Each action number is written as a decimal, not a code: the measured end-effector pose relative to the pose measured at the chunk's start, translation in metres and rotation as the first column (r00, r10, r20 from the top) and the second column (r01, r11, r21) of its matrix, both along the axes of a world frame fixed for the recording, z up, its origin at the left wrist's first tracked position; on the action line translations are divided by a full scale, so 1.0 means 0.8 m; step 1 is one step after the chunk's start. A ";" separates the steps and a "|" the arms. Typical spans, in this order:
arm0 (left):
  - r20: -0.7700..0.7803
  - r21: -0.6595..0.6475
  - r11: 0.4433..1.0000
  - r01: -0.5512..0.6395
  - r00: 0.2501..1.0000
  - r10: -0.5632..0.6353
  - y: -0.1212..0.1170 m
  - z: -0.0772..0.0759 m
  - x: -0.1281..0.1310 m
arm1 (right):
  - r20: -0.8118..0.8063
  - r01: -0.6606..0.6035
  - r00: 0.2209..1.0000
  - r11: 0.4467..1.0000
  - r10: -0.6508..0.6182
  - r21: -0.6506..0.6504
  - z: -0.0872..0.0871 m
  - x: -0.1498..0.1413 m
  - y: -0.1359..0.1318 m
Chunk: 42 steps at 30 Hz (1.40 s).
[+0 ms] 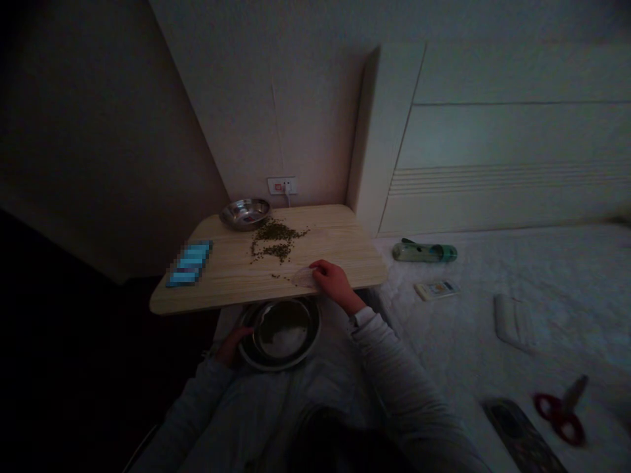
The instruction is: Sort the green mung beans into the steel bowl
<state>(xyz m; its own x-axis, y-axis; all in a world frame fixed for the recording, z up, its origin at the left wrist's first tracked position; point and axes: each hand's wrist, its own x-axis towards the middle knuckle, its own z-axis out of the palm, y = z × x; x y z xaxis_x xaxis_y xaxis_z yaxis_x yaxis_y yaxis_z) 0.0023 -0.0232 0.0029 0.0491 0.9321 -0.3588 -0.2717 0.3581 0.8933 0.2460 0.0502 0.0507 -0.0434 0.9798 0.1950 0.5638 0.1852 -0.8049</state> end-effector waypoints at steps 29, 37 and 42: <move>0.022 -0.025 1.000 0.001 1.000 0.000 -0.002 0.002 -0.001 | -0.018 0.004 1.000 1.000 -0.004 0.026 0.000 -0.032 0.024; -0.034 -0.040 0.999 -0.018 0.999 0.017 0.004 -0.013 -0.004 | -0.008 -0.025 1.000 0.999 0.025 0.023 0.000 -0.031 0.021; -0.044 -0.020 0.999 -0.049 0.998 0.048 0.005 -0.024 -0.008 | -0.018 -0.070 0.997 0.998 0.070 0.003 0.000 -0.030 0.021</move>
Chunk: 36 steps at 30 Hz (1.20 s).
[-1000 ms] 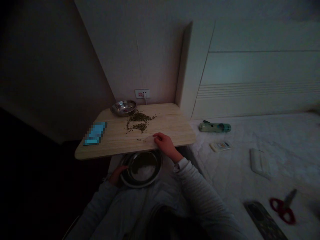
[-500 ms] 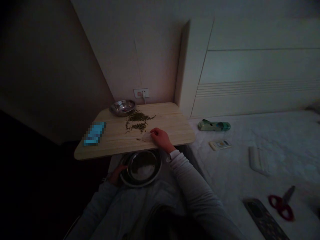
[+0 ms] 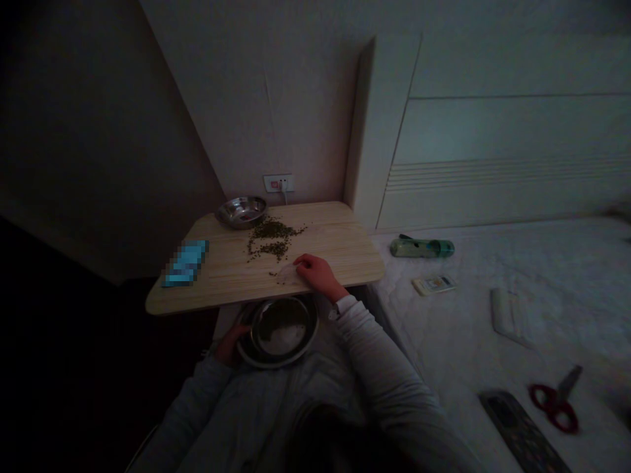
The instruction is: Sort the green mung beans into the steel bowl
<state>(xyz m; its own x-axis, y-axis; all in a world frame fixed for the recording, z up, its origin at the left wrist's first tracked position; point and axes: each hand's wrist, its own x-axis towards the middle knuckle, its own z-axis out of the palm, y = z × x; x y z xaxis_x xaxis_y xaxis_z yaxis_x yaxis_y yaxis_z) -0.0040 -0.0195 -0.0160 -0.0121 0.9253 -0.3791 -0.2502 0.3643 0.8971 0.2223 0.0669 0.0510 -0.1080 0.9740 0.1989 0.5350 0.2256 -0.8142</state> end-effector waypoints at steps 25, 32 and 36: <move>0.073 -0.036 0.998 0.049 0.996 -0.046 -0.002 -0.001 0.001 | -0.008 0.057 0.998 0.998 -0.057 0.035 0.003 -0.001 -0.002; 0.014 -0.059 0.998 0.003 1.000 -0.002 -0.001 0.001 0.000 | -0.026 0.057 0.998 0.997 -0.056 0.044 0.002 0.000 -0.002; 0.037 -0.036 0.998 0.051 0.998 -0.049 -0.005 0.025 0.009 | -0.005 0.096 0.995 0.993 -0.096 0.066 0.001 0.000 -0.001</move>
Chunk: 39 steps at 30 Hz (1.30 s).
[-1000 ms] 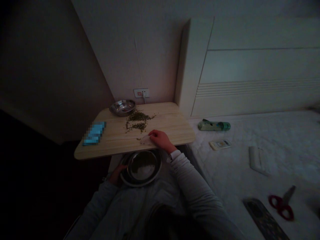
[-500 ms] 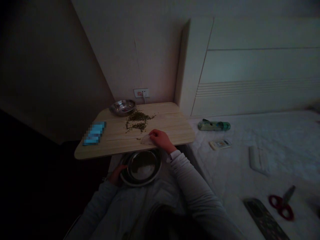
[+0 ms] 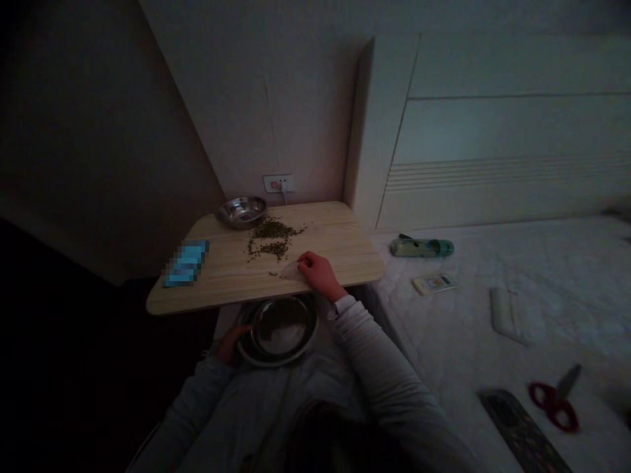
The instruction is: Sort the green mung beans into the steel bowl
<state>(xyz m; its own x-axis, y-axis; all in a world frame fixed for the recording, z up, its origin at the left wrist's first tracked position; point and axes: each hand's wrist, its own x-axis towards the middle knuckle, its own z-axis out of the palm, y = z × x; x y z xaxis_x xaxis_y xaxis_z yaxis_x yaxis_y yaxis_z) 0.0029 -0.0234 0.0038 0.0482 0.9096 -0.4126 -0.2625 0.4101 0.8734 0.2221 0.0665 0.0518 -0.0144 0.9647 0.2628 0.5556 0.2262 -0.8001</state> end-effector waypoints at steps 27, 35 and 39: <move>0.030 -0.011 1.000 -0.024 0.999 0.025 0.005 -0.022 -0.009 | -0.017 -0.110 0.994 0.994 0.110 0.010 -0.004 0.003 0.003; 0.104 -0.010 1.000 -0.011 0.995 0.012 0.004 -0.013 0.001 | -0.008 -0.151 0.989 0.988 0.151 -0.010 -0.004 0.003 0.003; 0.096 0.003 1.000 0.030 0.995 -0.031 0.002 -0.007 0.000 | -0.027 -0.146 0.989 0.989 0.145 -0.020 -0.003 0.003 0.003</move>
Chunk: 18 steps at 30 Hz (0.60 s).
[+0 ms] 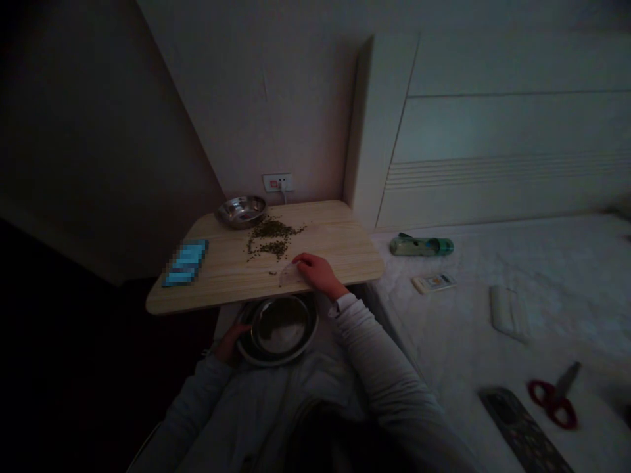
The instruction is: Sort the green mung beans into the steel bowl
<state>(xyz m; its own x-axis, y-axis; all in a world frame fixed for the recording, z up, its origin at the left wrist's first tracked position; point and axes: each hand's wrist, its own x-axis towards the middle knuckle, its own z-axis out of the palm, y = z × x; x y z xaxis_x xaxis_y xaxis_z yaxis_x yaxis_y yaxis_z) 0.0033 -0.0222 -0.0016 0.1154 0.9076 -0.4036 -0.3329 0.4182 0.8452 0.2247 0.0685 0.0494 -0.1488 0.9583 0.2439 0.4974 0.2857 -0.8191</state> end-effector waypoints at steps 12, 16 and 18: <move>-0.026 -0.015 0.998 -0.058 0.998 0.058 -0.002 0.011 0.005 | 0.046 -0.032 0.998 0.999 0.031 0.007 -0.002 0.001 0.001; -0.092 -0.018 0.996 -0.092 0.992 0.090 -0.002 0.011 0.003 | 0.053 -0.037 0.998 0.999 0.038 -0.018 0.000 0.001 0.000; -0.086 -0.035 0.995 -0.090 0.992 0.087 -0.003 0.012 0.002 | 0.063 -0.043 0.997 0.999 0.044 -0.022 0.000 0.001 0.000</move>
<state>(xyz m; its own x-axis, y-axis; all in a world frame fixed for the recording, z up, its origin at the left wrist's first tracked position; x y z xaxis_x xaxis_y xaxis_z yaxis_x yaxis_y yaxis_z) 0.0050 -0.0243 0.0076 -0.0007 0.8964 -0.4432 -0.2980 0.4229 0.8558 0.2255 0.0683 0.0493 -0.2051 0.9553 0.2127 0.5359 0.2915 -0.7924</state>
